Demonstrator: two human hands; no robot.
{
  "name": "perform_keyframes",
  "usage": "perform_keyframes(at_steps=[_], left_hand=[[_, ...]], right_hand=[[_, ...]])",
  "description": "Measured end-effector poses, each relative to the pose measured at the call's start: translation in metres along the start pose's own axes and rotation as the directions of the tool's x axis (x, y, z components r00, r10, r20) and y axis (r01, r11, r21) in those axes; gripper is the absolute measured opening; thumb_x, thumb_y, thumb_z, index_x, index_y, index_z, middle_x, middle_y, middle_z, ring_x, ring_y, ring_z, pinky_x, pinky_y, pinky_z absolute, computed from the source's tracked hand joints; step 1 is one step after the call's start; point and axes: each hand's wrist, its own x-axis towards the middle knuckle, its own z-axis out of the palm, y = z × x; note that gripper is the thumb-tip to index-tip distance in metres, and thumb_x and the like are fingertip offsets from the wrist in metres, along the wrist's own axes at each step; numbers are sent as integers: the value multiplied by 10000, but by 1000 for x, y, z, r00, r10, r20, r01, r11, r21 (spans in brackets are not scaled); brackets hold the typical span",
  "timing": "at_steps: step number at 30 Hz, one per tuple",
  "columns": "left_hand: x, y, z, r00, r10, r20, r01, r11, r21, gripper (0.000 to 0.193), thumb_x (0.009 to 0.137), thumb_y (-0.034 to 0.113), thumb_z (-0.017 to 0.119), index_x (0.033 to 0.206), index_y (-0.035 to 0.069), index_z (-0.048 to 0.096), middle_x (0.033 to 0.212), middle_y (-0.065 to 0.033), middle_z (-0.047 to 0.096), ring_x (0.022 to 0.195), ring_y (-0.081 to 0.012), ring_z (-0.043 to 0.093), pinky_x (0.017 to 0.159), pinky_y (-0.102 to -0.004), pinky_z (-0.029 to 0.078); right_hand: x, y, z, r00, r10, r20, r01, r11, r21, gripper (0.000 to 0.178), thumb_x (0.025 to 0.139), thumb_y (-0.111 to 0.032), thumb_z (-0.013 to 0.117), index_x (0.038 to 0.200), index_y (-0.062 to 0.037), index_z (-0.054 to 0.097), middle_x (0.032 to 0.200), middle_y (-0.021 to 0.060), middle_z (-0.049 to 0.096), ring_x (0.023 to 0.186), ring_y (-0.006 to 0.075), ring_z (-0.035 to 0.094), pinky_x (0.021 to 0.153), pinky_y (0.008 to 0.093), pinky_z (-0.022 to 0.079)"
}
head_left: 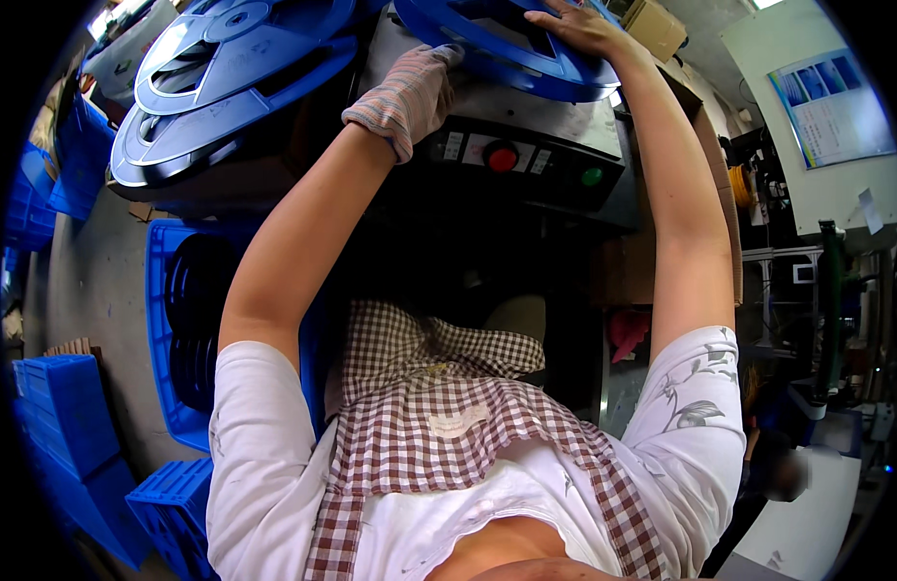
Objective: The person repeatedly picks up blue plastic wheel-like parts, places them on a machine, presses a button, and then stacks the parts into a blue crate. The process is repeated continuously throughout the clip.
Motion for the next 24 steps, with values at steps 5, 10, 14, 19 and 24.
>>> perform_keyframes(at_steps=[5, 10, 14, 19, 24], left_hand=[[-12, 5, 0, 973, 119, 195, -191, 894, 405, 385, 973, 129, 521, 1282, -75, 415, 1272, -246, 541, 1149, -342, 596, 951, -358, 566], [-57, -6, -15, 967, 39, 252, -69, 991, 111, 421, 979, 173, 538, 1334, -27, 429, 1266, -179, 579, 1113, -280, 623, 933, -343, 548], [-94, -19, -24, 980, 51, 194, -101, 961, 257, 372, 985, 228, 541, 1281, 4, 516, 1138, -130, 659, 988, -206, 671, 848, -341, 568], [-103, -30, -22, 968, 62, 243, -136, 945, 299, 308, 977, 254, 566, 1224, 71, 593, 1043, -62, 692, 932, -151, 671, 812, -313, 556], [-109, -32, -34, 974, 76, 215, -150, 925, 350, 304, 977, 248, 565, 1217, 65, 594, 1031, -53, 688, 936, -141, 661, 828, -300, 546]], right_hand=[[1, 5, -2, 1000, -5, -2, 5, 996, -93, 708, 909, -587, 474, 1456, -145, 394, 1469, 214, 393, 1375, 369, 349, 1152, 416, 251], [0, 7, -1, 997, 69, 45, -75, 985, 153, 639, 888, -560, 560, 1389, -167, 499, 1367, 192, 522, 1263, 349, 497, 1063, 409, 390], [-9, -18, -2, 995, 75, -71, -81, 992, -95, 632, 895, -587, 519, 1392, -197, 494, 1361, 185, 529, 1265, 359, 493, 1070, 436, 373], [16, 0, 25, 985, 173, 0, -173, 983, -56, 667, 903, -624, 455, 1418, -201, 458, 1433, 178, 456, 1339, 348, 414, 1108, 441, 327], [31, 3, 39, 978, 196, 71, -190, 978, -84, 727, 908, -654, 406, 1466, -189, 378, 1510, 169, 347, 1402, 337, 314, 1153, 421, 251]])
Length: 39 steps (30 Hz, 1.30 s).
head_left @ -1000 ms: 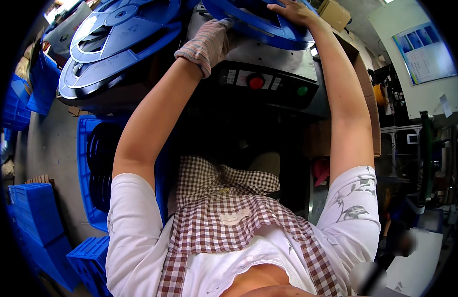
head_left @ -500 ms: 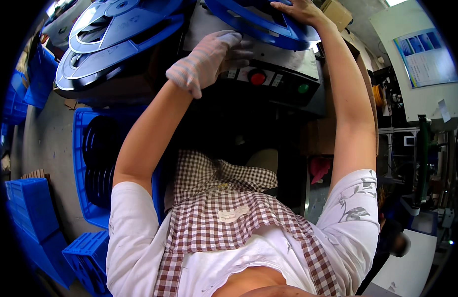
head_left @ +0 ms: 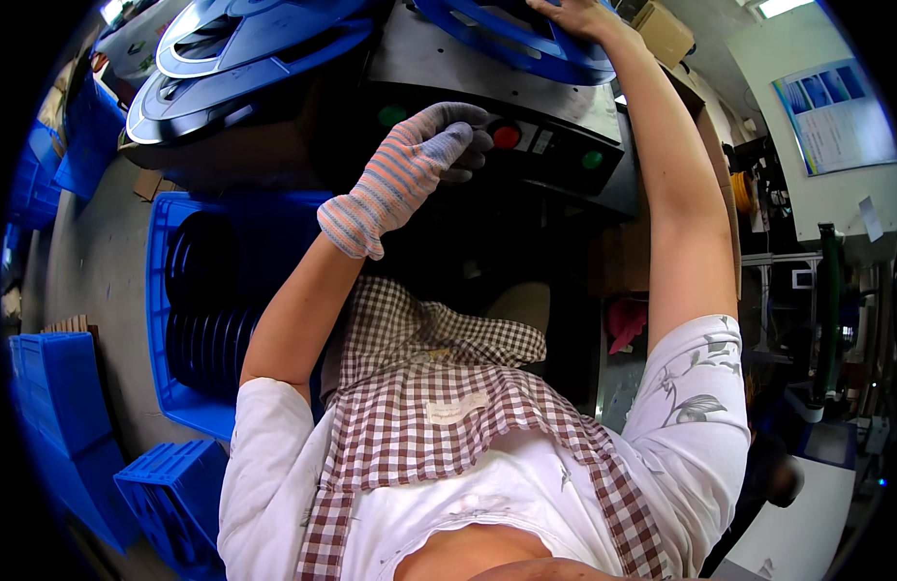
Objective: The person repeatedly picks up blue plastic wheel-like parts, places them on a machine, presses a button, and then stacks the parts into a blue crate. The process is repeated continuously throughout the clip.
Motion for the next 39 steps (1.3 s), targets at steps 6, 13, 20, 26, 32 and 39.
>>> perform_keyframes(at_steps=[6, 13, 20, 26, 32, 39], left_hand=[[-4, -46, -53, 838, 537, -96, -468, 798, 378, 556, 887, 247, 693, 1341, 17, 468, 1244, -110, 558, 1072, -164, 569, 929, -303, 492], [17, -66, -81, 727, 648, -228, 176, 144, 974, 644, 805, 255, 742, 1326, 9, 453, 1141, -259, 579, 1032, -404, 585, 870, -437, 509], [41, -87, -132, 883, 323, -342, 263, 262, 929, 579, 786, 115, 692, 1298, -33, 468, 1104, -231, 610, 1007, -364, 622, 856, -403, 525], [39, -65, -111, 809, 364, -461, 383, 269, 884, 687, 784, 218, 758, 1366, 37, 441, 1165, -241, 585, 1089, -373, 593, 922, -397, 499], [-43, -8, 18, 692, 707, 142, -602, 457, 655, 354, 806, -125, 616, 1136, 4, 625, 1053, -135, 650, 975, -241, 641, 867, -316, 523], [-83, 98, 111, 182, 399, 899, -950, 308, 56, 126, 788, 153, 634, 743, 44, 592, 681, -67, 573, 641, -220, 589, 590, -326, 482]], right_hand=[[-35, 61, 14, 829, -190, -526, 265, 962, 70, 579, 918, -591, 463, 1374, -237, 509, 1208, 212, 610, 1066, 336, 624, 940, 414, 459], [-217, 109, 140, 864, 487, -127, -180, 535, 826, 745, 770, -310, 810, 1355, 10, 479, 1238, 190, 588, 1101, 238, 592, 939, 352, 472], [-218, 55, 167, 831, 478, -286, -169, 706, 687, 775, 708, -342, 845, 1311, 8, 507, 1183, 202, 595, 1088, 306, 602, 933, 374, 471], [-215, 51, 174, 835, 461, -301, -207, 770, 604, 708, 772, -402, 782, 1278, 17, 518, 1118, 214, 598, 1041, 358, 579, 896, 412, 468], [-303, -21, 190, 771, 594, -231, -17, 381, 924, 332, 839, -168, 696, 1143, -49, 634, 925, 91, 668, 843, 180, 656, 750, 301, 526], [-405, -83, 235, 909, 413, 58, -188, 283, 940, 373, 857, -146, 671, 1212, -61, 594, 951, 74, 659, 812, 169, 644, 749, 296, 536]])
